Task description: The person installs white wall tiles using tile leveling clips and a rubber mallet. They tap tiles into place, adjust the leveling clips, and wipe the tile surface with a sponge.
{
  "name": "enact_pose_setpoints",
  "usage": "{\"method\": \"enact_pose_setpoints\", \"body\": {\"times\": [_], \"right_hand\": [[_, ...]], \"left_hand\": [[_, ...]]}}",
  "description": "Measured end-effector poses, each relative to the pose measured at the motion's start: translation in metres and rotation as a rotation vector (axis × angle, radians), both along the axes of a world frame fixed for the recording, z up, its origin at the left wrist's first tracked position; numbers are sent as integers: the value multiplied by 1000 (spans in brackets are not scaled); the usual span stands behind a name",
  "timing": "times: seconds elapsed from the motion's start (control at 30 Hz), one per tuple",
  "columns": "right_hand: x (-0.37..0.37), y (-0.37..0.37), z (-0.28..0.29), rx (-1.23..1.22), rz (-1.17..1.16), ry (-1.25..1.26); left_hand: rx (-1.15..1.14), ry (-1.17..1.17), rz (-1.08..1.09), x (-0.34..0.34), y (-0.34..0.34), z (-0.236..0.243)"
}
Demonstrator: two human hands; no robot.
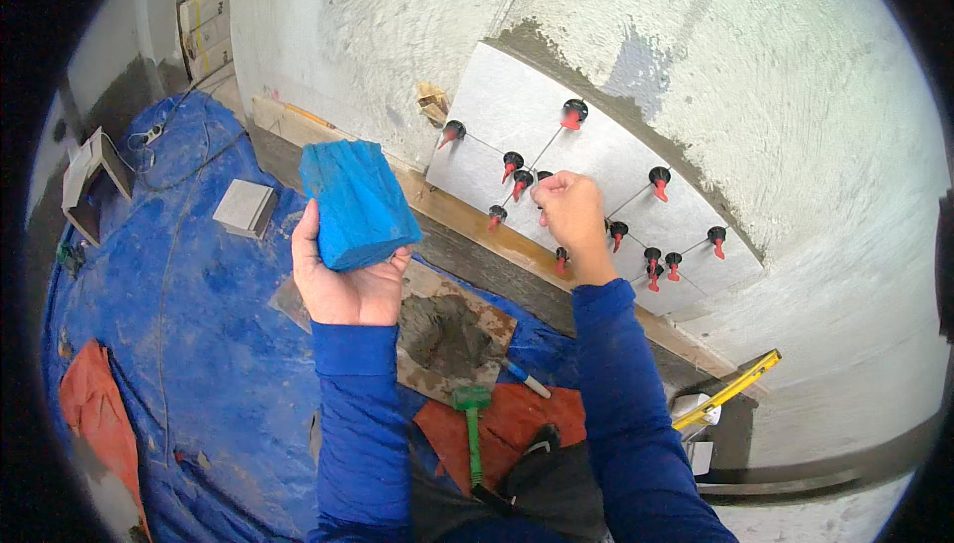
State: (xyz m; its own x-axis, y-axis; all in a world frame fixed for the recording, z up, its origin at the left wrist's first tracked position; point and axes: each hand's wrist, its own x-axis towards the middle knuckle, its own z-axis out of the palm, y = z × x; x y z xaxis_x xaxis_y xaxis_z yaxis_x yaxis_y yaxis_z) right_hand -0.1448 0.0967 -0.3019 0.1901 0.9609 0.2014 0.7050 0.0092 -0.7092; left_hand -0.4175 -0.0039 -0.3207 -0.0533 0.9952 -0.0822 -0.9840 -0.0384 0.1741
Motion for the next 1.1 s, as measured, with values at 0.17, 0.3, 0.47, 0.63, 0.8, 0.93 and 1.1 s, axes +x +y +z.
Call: {"method": "enact_pose_setpoints", "body": {"times": [0.17,0.3,0.47,0.63,0.8,0.93,1.1], "right_hand": [[1,11,4,-4,8,-13],[-1,14,7,-90,5,88],[-4,17,6,-78,-9,355],[-5,16,9,1,-36,640],[-10,14,20,84,-39,811],[-17,13,28,141,-84,866],[-25,5,21,280,-54,855]], "left_hand": [[46,-70,-9,-5,4,-3],[44,-84,12,-7,7,-4],[46,-99,17,-9,8,-7],[76,-97,17,-12,7,-8],[-7,-108,39,-10,6,-3],[-29,-111,52,-7,6,0],[-34,-103,34,-10,5,-3]]}}
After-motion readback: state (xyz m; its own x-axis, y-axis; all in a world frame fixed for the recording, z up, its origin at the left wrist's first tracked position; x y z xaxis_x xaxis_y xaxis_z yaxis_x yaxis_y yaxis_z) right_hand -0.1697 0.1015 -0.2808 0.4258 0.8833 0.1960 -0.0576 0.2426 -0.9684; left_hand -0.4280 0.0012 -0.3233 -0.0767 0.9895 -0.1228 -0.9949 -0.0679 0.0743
